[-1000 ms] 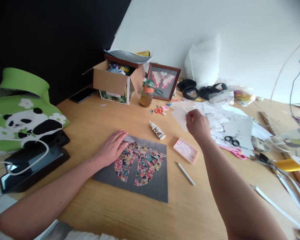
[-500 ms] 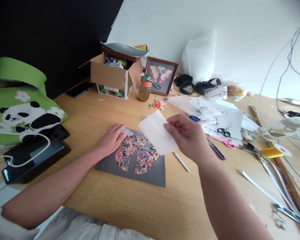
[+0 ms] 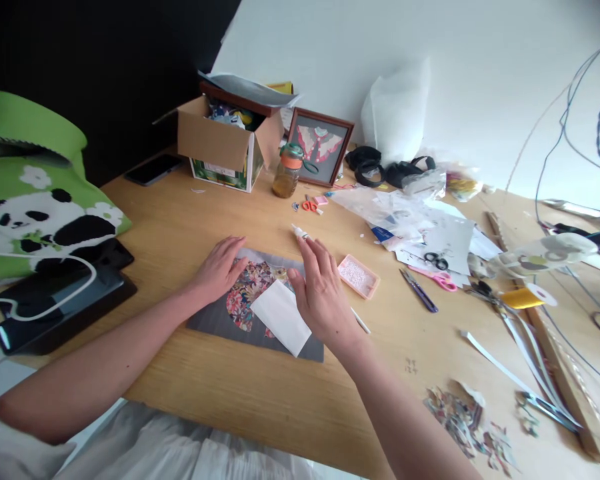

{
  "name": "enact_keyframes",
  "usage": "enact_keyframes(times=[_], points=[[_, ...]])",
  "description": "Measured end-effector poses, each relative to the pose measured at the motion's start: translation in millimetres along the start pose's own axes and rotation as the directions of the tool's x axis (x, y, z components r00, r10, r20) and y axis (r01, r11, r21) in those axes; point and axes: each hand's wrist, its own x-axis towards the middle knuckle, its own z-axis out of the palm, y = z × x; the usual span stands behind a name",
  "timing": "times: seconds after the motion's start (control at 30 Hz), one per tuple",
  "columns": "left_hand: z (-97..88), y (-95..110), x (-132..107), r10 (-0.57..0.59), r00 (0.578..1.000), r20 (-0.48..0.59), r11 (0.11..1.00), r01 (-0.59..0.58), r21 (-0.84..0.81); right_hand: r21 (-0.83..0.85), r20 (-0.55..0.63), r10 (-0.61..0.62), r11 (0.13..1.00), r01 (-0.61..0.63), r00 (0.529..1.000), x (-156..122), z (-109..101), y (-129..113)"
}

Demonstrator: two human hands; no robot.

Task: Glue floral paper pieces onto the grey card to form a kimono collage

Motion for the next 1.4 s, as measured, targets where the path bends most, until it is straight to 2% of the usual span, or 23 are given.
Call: enact_keyframes(times=[0.1,0.23,0.33,0.4,0.47,0.53,0.6,0.67,0.73,0.83,0.9,1.03,1.23,1.3,1.4], points=[[0.5,0,0,-0.030,1.000,-0.009,0.999,0.030,0.039,-0.039,-0.024,-0.089,0.995,0.088,0.996,13,6,-20],[-1.4,-2,0,-0.118,0.992,-0.039,0.983,0.122,0.139,-0.060,0.195,-0.151,0.984,0.166,0.969,4,60,-25],[-4.6,-2,0,-0.155,0.988,-0.018,0.962,0.155,0.225,-0.045,0.295,-0.121,0.989,0.141,0.948,-8,90,-17],[-5.7,-1,-1,-0.164,0.985,0.048,0.952,0.145,0.269,0.001,0.316,-0.101,0.994,0.107,0.943,-8,89,-13],[-5.6,0,-1,-0.170,0.979,0.113,0.945,0.130,0.300,0.062,0.308,-0.085,0.996,0.069,0.948,0,75,-13],[-4.7,1,-1,-0.176,0.973,0.148,0.939,0.121,0.321,0.097,0.243,-0.080,0.994,0.058,0.967,8,59,-16],[-4.0,2,0,-0.185,0.970,0.158,0.936,0.125,0.329,0.083,0.141,-0.107,0.992,0.096,0.984,12,52,-20],[-3.9,3,1,-0.192,0.969,0.159,0.939,0.133,0.318,0.043,0.099,-0.167,0.986,0.164,0.981,8,58,-22],[-4.2,4,0,-0.183,0.971,0.153,0.944,0.130,0.304,0.019,0.162,-0.221,0.975,0.221,0.962,0,72,-22],[-4.1,4,-1,-0.162,0.977,0.141,0.945,0.113,0.308,0.026,0.253,-0.204,0.979,0.204,0.946,-6,84,-19],[-3.4,4,-1,-0.160,0.977,0.144,0.944,0.108,0.313,0.050,0.232,-0.171,0.985,0.164,0.958,-1,78,-16],[-2.1,2,-1,-0.161,0.974,0.162,0.951,0.109,0.289,0.007,0.098,-0.104,0.995,0.104,0.990,14,66,-8],[-3.0,2,-2,-0.134,0.982,0.131,0.951,0.091,0.295,-0.040,0.267,-0.054,0.997,0.067,0.962,9,88,8],[-3.5,3,-2,-0.135,0.981,0.137,0.950,0.089,0.300,-0.030,0.249,-0.043,0.998,0.052,0.968,11,86,10],[-3.6,3,-2,-0.137,0.980,0.146,0.952,0.089,0.293,-0.047,0.141,-0.059,0.997,0.067,0.988,19,79,10]])
